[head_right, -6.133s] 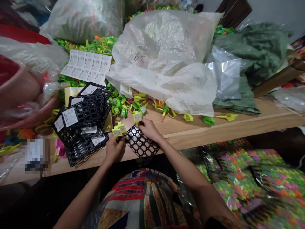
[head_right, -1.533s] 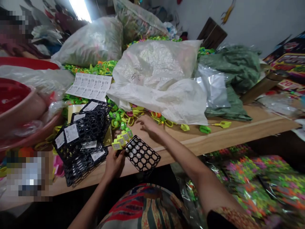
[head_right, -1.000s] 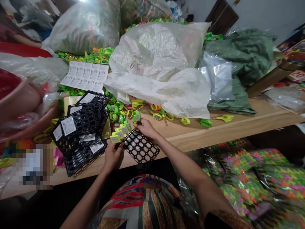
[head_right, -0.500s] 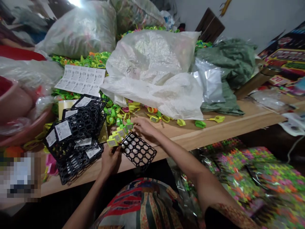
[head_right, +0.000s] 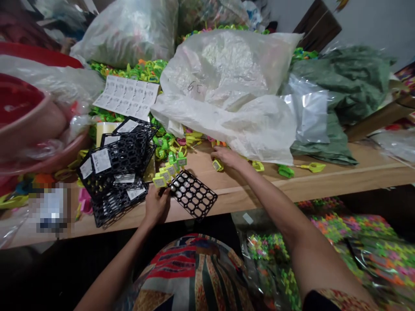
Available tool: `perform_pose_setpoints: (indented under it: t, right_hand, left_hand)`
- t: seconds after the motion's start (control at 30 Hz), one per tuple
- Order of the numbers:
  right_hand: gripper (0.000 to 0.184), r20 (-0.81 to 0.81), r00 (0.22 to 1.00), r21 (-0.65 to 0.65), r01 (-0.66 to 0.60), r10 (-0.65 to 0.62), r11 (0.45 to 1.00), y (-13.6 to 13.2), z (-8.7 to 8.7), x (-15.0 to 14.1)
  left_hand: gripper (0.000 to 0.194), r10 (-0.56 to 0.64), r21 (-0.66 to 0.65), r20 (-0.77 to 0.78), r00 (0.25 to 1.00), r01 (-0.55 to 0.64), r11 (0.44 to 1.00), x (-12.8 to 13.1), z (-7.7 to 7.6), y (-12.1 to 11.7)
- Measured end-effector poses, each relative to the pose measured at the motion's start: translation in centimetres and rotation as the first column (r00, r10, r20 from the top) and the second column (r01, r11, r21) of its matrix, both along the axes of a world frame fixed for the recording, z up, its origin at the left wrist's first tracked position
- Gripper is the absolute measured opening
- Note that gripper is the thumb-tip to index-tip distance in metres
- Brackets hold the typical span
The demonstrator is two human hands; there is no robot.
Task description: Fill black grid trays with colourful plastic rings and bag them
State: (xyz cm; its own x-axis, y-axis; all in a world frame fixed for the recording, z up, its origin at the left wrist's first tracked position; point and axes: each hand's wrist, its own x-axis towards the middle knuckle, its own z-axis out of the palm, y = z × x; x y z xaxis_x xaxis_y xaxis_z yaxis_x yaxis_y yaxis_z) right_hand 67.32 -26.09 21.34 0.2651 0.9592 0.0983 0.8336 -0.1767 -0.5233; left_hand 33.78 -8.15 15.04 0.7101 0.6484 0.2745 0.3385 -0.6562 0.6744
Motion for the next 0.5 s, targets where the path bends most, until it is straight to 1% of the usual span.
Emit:
perform_pose_setpoints:
  t: [0.07, 0.1, 0.13, 0.2, 0.23, 0.27, 0.3, 0.37, 0.4, 0.43, 0.47, 0.5]
  right_hand:
    - [0.019, -0.014, 1.000, 0.050, 0.008, -0.007, 0.999, -0.7, 0.1, -1.7]
    - [0.016, -0.040, 0.999, 0.077, 0.031, -0.028, 0.997, -0.8, 0.1, -3.0]
    - [0.014, -0.088, 0.994, 0.105, 0.066, -0.057, 0.992, -0.8, 0.1, -4.6]
    - [0.017, -0.274, 0.955, 0.160, 0.158, -0.110, 0.974, -0.4, -0.3, -8.5]
    - [0.021, -0.403, 0.908, 0.171, 0.197, -0.114, 0.965, 0.1, -0.7, -10.6]
    - [0.026, -0.538, 0.837, 0.167, 0.225, -0.103, 0.960, 0.6, -1.2, -12.7]
    - [0.029, -0.659, 0.747, 0.146, 0.241, -0.087, 0.960, 1.3, -1.7, -14.7]
    - [0.031, -0.822, 0.564, 0.084, 0.261, -0.082, 0.962, 2.6, -2.8, -17.7]
    - [0.031, -0.862, 0.500, 0.055, 0.265, -0.089, 0.963, 3.2, -3.3, -18.7]
    - [0.029, -0.878, 0.467, 0.033, 0.268, -0.100, 0.963, 3.7, -3.7, -19.4]
    - [0.025, -0.875, 0.472, 0.024, 0.270, -0.110, 0.963, 4.0, -4.1, -19.8]
    - [0.020, -0.847, 0.517, 0.026, 0.272, -0.123, 0.962, 4.3, -4.3, -20.0]
  left_hand:
    - [0.020, -0.003, -0.001, -0.005, 1.000, 0.003, 1.000, 0.0, 0.0, 0.0]
    - [0.019, -0.004, -0.002, -0.007, 1.000, 0.004, 1.000, 0.0, 0.0, 0.0]
    - [0.018, -0.006, -0.004, -0.010, 1.000, 0.006, 1.000, 0.1, -0.1, -0.1]
    - [0.017, -0.011, -0.006, -0.012, 1.000, 0.011, 1.000, 0.2, -0.1, -0.1]
    - [0.017, -0.013, -0.007, -0.012, 1.000, 0.013, 1.000, 0.3, -0.2, -0.2]
    - [0.016, -0.016, -0.006, -0.012, 1.000, 0.016, 1.000, 0.4, -0.2, -0.2]
    - [0.015, -0.019, -0.006, -0.011, 1.000, 0.019, 1.000, 0.5, -0.2, -0.2]
    - [0.013, -0.026, -0.004, -0.010, 1.000, 0.026, 1.000, 0.5, -0.2, -0.2]
    - [0.013, -0.028, -0.002, -0.008, 1.000, 0.028, 1.000, 0.6, -0.2, -0.3]
    - [0.012, -0.030, -0.001, -0.007, 1.000, 0.030, 1.000, 0.6, -0.2, -0.3]
    - [0.012, -0.031, 0.000, -0.006, 1.000, 0.031, 1.000, 0.6, -0.2, -0.3]
    - [0.012, -0.032, 0.001, -0.004, 0.999, 0.032, 1.000, 0.5, -0.2, -0.3]
